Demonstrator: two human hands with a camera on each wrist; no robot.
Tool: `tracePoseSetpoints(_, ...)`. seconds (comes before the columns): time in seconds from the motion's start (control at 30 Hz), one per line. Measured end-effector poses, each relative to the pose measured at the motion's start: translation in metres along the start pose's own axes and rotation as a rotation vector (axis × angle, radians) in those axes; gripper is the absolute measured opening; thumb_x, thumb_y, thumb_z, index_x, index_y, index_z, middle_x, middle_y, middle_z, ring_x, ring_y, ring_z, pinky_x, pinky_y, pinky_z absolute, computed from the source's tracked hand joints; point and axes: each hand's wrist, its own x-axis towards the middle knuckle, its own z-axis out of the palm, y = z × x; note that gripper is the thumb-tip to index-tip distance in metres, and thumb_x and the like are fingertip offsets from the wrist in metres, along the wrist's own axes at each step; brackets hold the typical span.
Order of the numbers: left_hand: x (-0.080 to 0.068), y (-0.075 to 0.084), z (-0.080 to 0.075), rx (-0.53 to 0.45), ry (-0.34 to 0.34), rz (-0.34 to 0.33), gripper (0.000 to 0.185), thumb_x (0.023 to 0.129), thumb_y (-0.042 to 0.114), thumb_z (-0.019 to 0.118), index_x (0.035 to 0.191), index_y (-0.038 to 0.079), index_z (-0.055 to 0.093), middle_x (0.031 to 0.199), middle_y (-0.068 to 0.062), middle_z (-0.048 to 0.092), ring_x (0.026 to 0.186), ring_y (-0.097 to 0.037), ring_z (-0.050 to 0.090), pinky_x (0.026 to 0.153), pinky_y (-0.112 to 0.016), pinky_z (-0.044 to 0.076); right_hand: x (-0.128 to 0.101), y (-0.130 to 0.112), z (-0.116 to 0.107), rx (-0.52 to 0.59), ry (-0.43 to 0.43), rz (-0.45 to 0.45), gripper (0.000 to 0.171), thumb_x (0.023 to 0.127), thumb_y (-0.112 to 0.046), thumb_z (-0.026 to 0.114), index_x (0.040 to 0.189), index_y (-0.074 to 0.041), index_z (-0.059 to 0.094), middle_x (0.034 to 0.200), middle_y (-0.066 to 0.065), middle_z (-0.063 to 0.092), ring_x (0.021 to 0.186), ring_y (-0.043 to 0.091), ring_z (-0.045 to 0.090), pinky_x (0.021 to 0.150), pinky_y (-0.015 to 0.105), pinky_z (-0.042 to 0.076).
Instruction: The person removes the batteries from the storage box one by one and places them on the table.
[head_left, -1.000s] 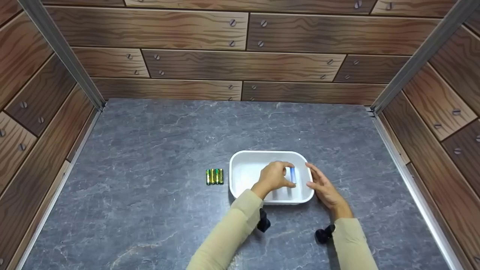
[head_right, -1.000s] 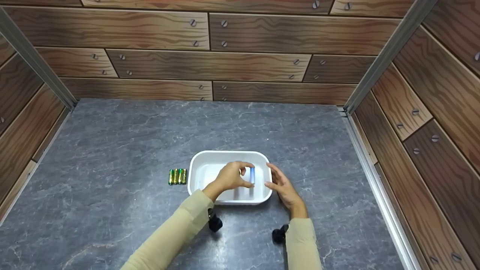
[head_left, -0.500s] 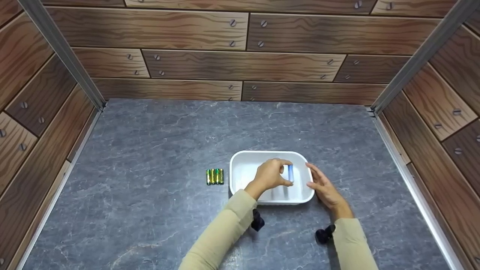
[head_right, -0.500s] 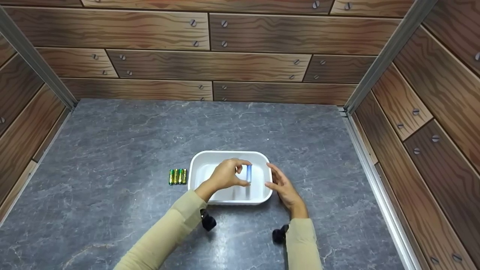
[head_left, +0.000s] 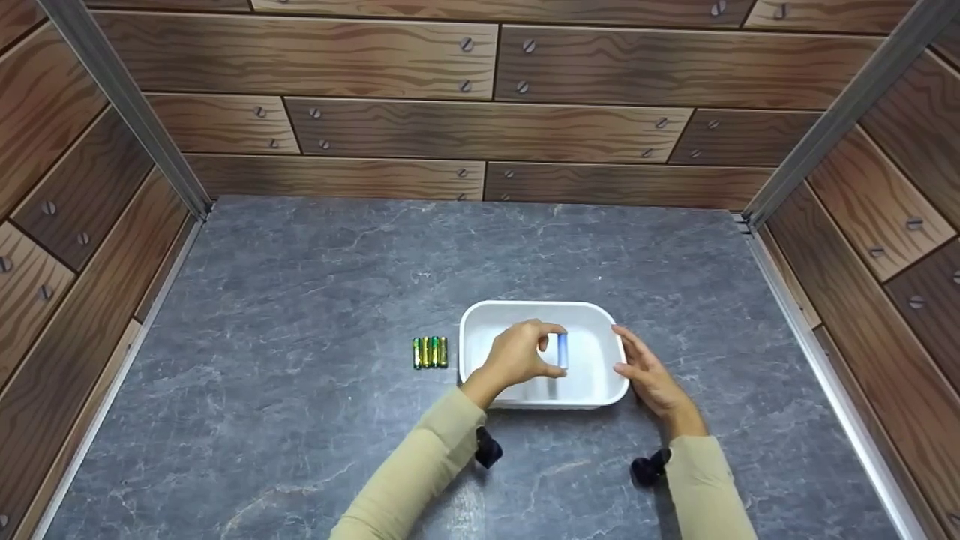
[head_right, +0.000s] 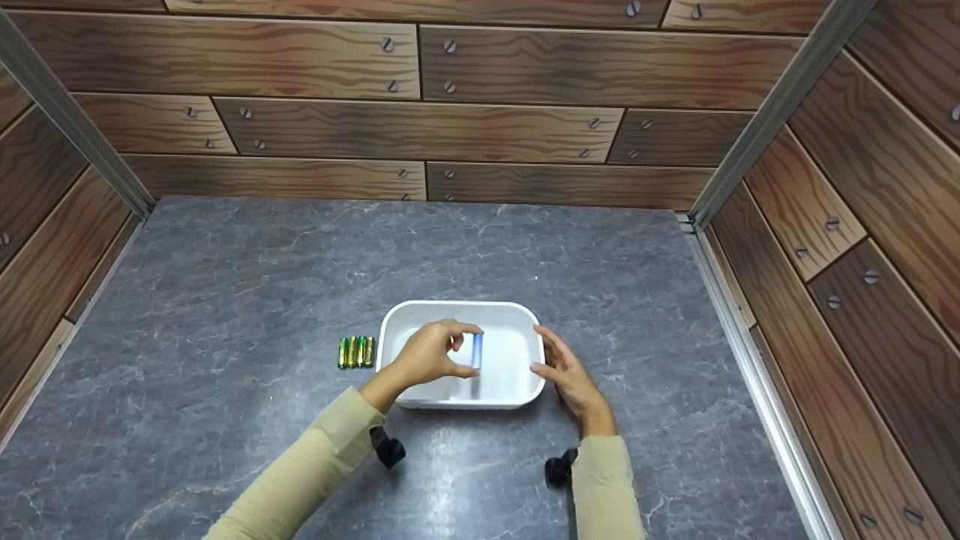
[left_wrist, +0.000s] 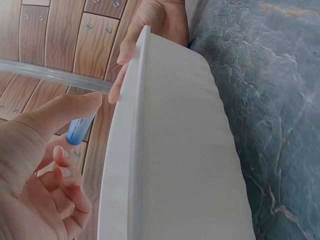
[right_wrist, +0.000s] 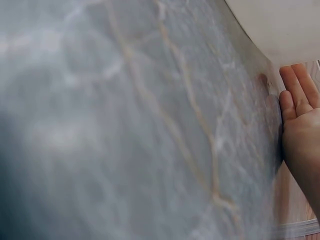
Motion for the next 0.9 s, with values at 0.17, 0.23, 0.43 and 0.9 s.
tracePoseSetpoints(0.17,-0.007,-0.004,-0.005,-0.02,0.003,0.006,0.056,0.068,0.032,0.086,0.12,0.021,0.068,0.075,0.008,0.047,0.063,-0.004,0.033,0.055,-0.017,0.026,-0.001,0.0,0.0,-0.012,0.014,0.014,0.061,0.09,0.01,0.05,0.147,-0.008,0.034,0.135,-0.02,0.053,0.122,-0.005,0.051,0.098,0.014,0.043)
tracePoseSetpoints(0.23,-0.01,-0.005,-0.006,-0.037,0.007,0.004,0.056,0.069,0.031,0.086,0.12,0.021,0.068,0.075,0.008,0.047,0.063,-0.005,0.033,0.055,-0.018,0.026,-0.001,0.0,0.0,-0.023,0.022,0.024,0.063,0.09,0.009,0.051,0.148,-0.006,0.032,0.134,-0.021,0.052,0.122,-0.006,0.05,0.098,0.014,0.042)
tracePoseSetpoints(0.43,-0.017,-0.012,-0.009,-0.081,0.019,0.006,0.056,0.069,0.028,0.086,0.12,0.018,0.067,0.074,0.009,0.044,0.063,-0.005,0.032,0.056,-0.018,0.025,-0.002,-0.001,0.0,-0.023,0.041,0.042,0.064,0.089,0.009,0.052,0.147,-0.006,0.032,0.134,-0.021,0.053,0.122,-0.005,0.051,0.098,0.014,0.042)
tracePoseSetpoints(0.9,-0.03,-0.03,-0.023,-0.11,0.115,0.041,0.055,0.067,0.024,0.087,0.118,0.013,0.068,0.073,0.004,0.047,0.063,-0.005,0.032,0.058,-0.016,0.025,-0.001,-0.005,0.002,-0.049,0.053,0.08,0.064,0.09,0.007,0.052,0.149,-0.005,0.029,0.133,-0.021,0.052,0.121,-0.006,0.049,0.097,0.014,0.042)
